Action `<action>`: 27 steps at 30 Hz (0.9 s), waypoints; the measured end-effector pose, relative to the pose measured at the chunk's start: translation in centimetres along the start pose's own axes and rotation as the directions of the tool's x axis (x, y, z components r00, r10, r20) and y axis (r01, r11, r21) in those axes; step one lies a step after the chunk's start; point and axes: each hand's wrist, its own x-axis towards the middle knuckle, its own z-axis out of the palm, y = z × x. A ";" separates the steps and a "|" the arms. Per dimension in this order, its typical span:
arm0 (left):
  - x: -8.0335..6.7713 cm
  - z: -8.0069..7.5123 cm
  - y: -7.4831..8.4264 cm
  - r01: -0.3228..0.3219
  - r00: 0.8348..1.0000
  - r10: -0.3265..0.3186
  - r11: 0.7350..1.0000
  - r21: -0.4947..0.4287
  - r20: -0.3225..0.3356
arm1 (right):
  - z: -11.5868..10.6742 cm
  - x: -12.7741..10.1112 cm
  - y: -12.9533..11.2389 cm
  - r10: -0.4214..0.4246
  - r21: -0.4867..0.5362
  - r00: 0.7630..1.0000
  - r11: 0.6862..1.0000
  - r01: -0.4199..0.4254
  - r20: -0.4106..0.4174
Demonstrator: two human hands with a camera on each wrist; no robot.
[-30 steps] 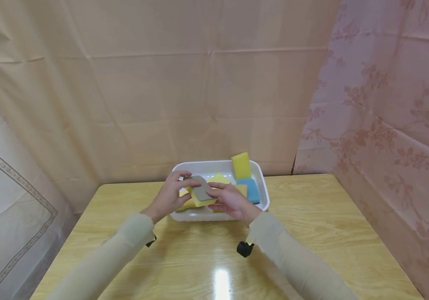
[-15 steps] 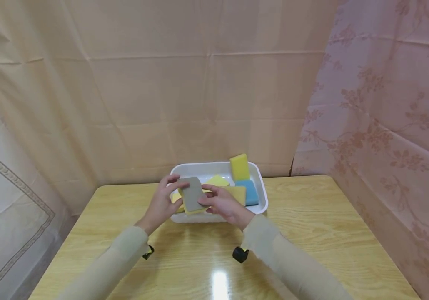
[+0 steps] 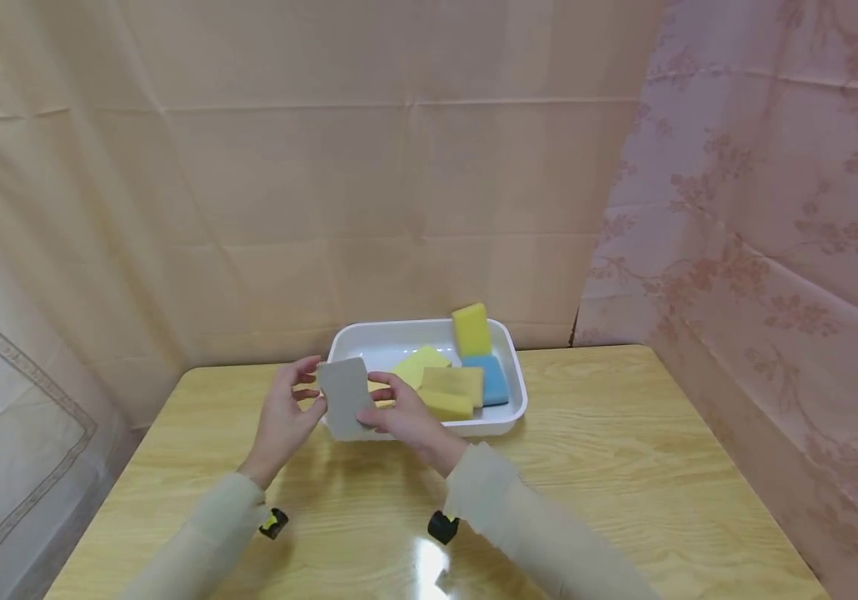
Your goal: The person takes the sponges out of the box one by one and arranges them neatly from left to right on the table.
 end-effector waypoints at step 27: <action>-4.7 -10.7 -3.0 0.263 0.944 -0.311 0.908 0.325 0.106 | 10.8 1.6 3.6 0.077 0.108 0.978 0.989 -0.100 0.196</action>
